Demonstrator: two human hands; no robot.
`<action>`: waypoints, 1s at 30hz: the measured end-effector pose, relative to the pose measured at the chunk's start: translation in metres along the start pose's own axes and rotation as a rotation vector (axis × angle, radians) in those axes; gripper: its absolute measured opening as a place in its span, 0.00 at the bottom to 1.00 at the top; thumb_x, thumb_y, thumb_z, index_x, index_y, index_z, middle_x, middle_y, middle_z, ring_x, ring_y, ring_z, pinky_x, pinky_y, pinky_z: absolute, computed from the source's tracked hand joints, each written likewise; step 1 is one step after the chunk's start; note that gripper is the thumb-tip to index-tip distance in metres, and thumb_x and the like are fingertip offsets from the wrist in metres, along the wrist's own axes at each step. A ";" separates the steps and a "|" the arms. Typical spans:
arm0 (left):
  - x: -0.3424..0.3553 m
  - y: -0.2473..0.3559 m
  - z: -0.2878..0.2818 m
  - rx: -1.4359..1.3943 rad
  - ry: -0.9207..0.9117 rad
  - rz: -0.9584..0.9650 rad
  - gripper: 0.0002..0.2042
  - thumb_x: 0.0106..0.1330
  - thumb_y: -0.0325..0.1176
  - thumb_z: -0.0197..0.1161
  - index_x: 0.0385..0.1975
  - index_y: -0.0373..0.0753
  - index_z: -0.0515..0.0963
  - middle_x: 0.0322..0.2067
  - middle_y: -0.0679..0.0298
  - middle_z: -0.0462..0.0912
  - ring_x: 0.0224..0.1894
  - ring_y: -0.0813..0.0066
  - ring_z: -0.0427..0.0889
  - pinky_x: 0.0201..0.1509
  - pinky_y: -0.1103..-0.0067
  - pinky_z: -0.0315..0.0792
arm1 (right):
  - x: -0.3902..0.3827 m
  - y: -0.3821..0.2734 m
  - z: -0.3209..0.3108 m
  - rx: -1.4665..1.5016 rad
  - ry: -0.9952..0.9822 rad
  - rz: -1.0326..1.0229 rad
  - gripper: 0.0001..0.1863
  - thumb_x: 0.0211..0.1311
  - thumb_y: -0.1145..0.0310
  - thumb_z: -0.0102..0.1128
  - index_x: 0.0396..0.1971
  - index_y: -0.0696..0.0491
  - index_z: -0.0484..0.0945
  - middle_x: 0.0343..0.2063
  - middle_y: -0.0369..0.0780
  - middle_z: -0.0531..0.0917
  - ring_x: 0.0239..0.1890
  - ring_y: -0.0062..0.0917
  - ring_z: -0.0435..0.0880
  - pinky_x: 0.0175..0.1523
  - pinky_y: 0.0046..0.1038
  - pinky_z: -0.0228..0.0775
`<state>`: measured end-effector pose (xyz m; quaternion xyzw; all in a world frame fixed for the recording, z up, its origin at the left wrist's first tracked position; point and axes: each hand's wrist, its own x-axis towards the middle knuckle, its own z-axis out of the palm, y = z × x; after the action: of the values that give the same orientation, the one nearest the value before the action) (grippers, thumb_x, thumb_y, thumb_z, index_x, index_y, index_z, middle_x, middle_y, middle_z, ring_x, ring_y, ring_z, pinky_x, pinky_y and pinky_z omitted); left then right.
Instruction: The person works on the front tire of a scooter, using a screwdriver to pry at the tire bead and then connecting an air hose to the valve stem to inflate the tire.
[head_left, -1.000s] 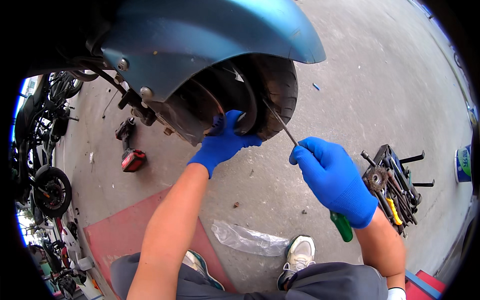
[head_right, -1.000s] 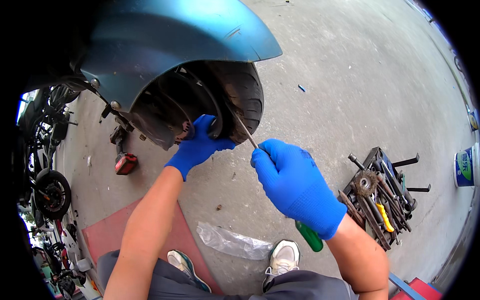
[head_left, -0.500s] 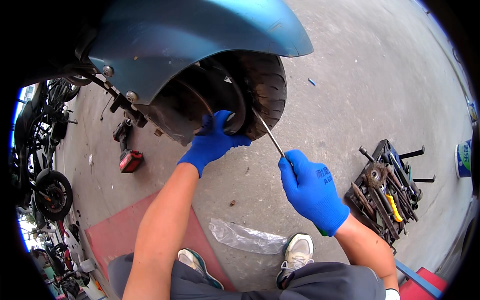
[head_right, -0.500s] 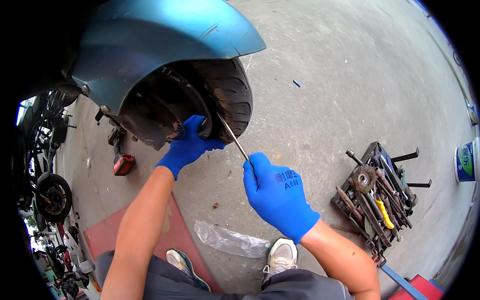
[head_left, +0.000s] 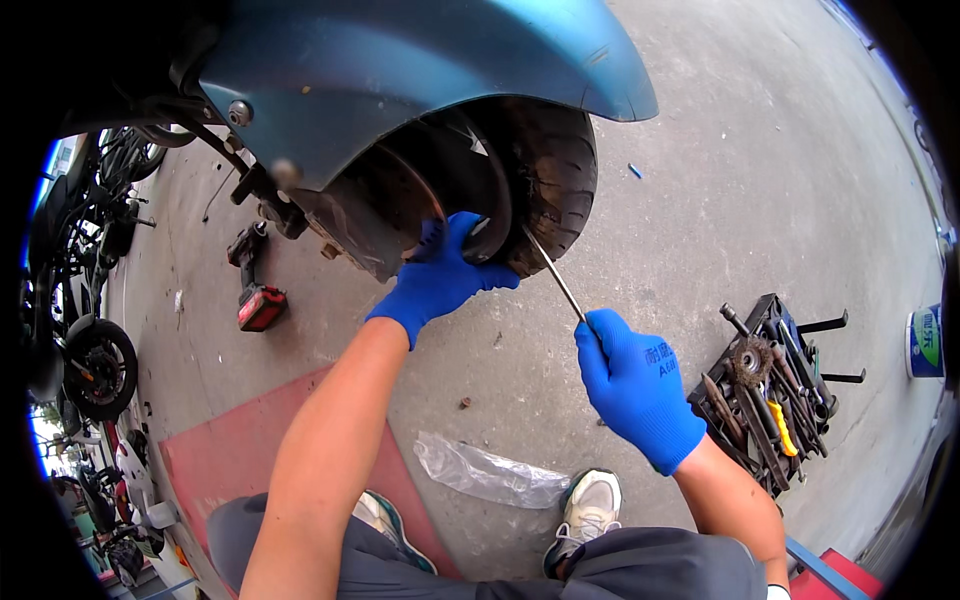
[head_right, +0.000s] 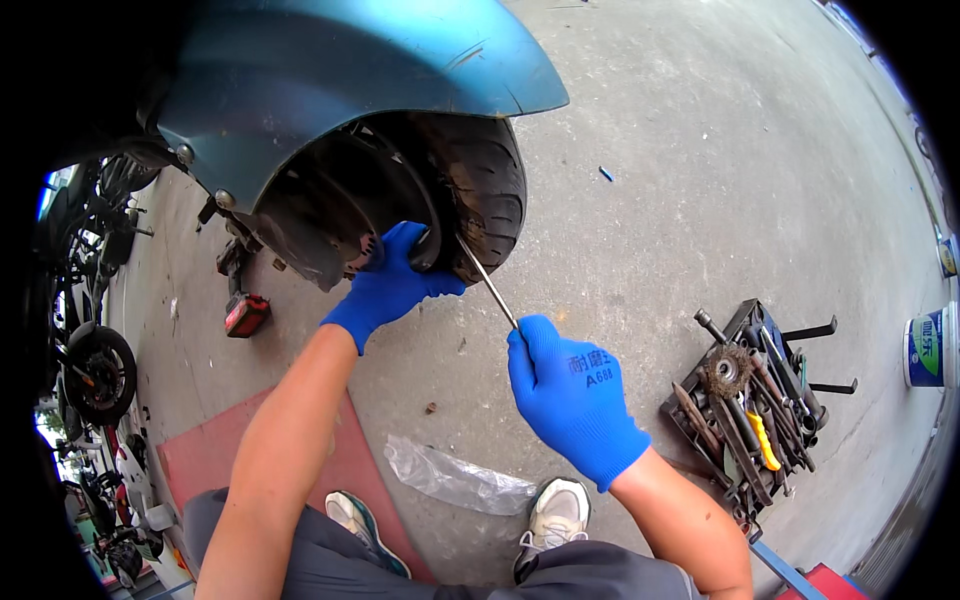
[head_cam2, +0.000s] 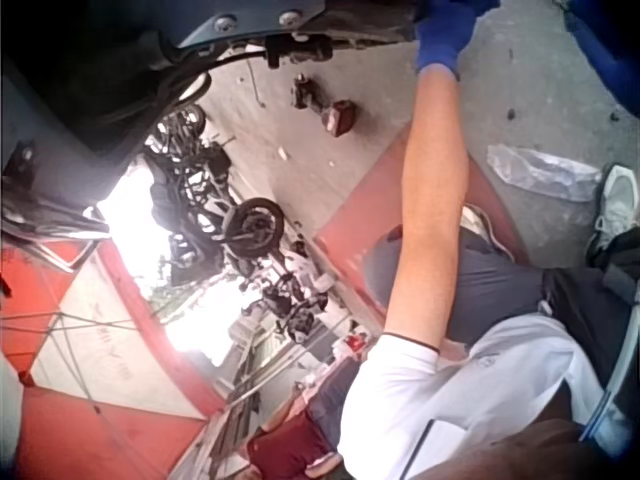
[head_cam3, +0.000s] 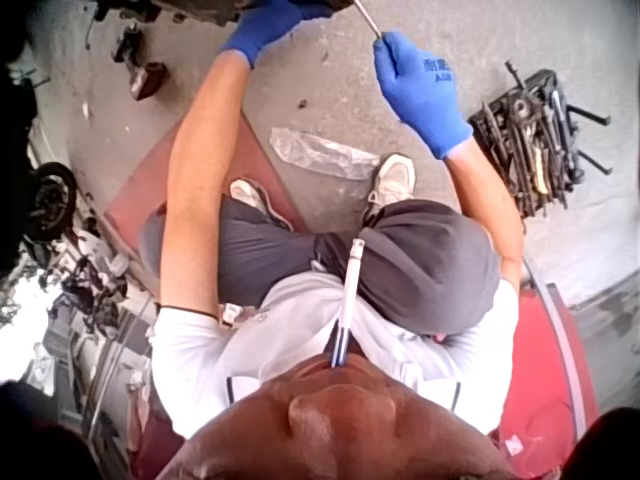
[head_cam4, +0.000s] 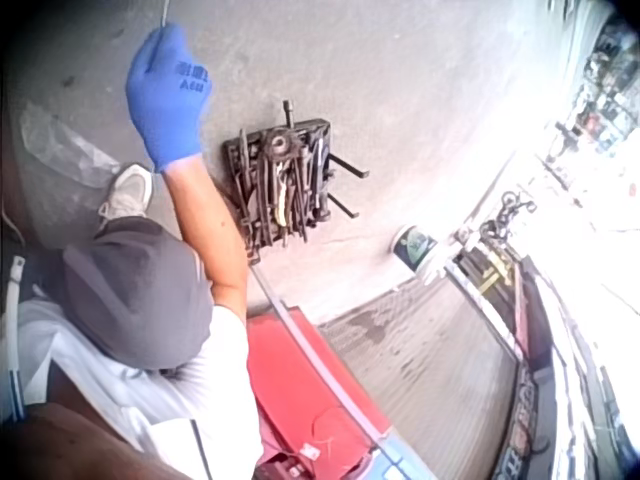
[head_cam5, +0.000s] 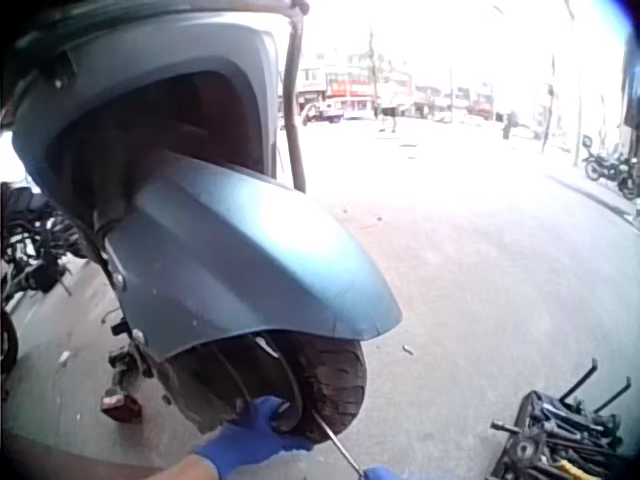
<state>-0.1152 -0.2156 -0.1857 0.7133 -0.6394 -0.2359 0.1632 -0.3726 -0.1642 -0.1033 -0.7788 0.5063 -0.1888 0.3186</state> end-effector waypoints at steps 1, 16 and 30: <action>-0.001 0.002 0.001 0.005 0.028 0.021 0.38 0.43 0.52 0.79 0.52 0.38 0.72 0.52 0.59 0.72 0.56 0.58 0.74 0.60 0.68 0.68 | 0.005 0.000 -0.001 -0.015 0.014 -0.002 0.05 0.67 0.68 0.54 0.33 0.52 0.71 0.14 0.48 0.75 0.18 0.45 0.77 0.23 0.42 0.65; 0.004 0.005 -0.010 -0.111 -0.214 -0.057 0.47 0.46 0.59 0.76 0.65 0.43 0.62 0.62 0.54 0.65 0.65 0.50 0.64 0.68 0.62 0.60 | -0.023 0.048 0.009 0.113 0.226 -0.037 0.09 0.69 0.65 0.55 0.38 0.56 0.75 0.18 0.45 0.77 0.19 0.38 0.78 0.26 0.35 0.67; 0.007 0.007 0.001 -0.310 -0.049 0.105 0.29 0.46 0.41 0.80 0.46 0.36 0.74 0.44 0.61 0.76 0.47 0.66 0.79 0.48 0.70 0.75 | -0.060 0.128 0.057 0.191 -0.138 0.517 0.13 0.71 0.63 0.50 0.37 0.58 0.78 0.21 0.46 0.77 0.21 0.29 0.77 0.31 0.31 0.69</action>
<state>-0.1206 -0.2229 -0.1836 0.6391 -0.6356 -0.3402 0.2681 -0.4483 -0.1291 -0.2312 -0.6014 0.6452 -0.0946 0.4617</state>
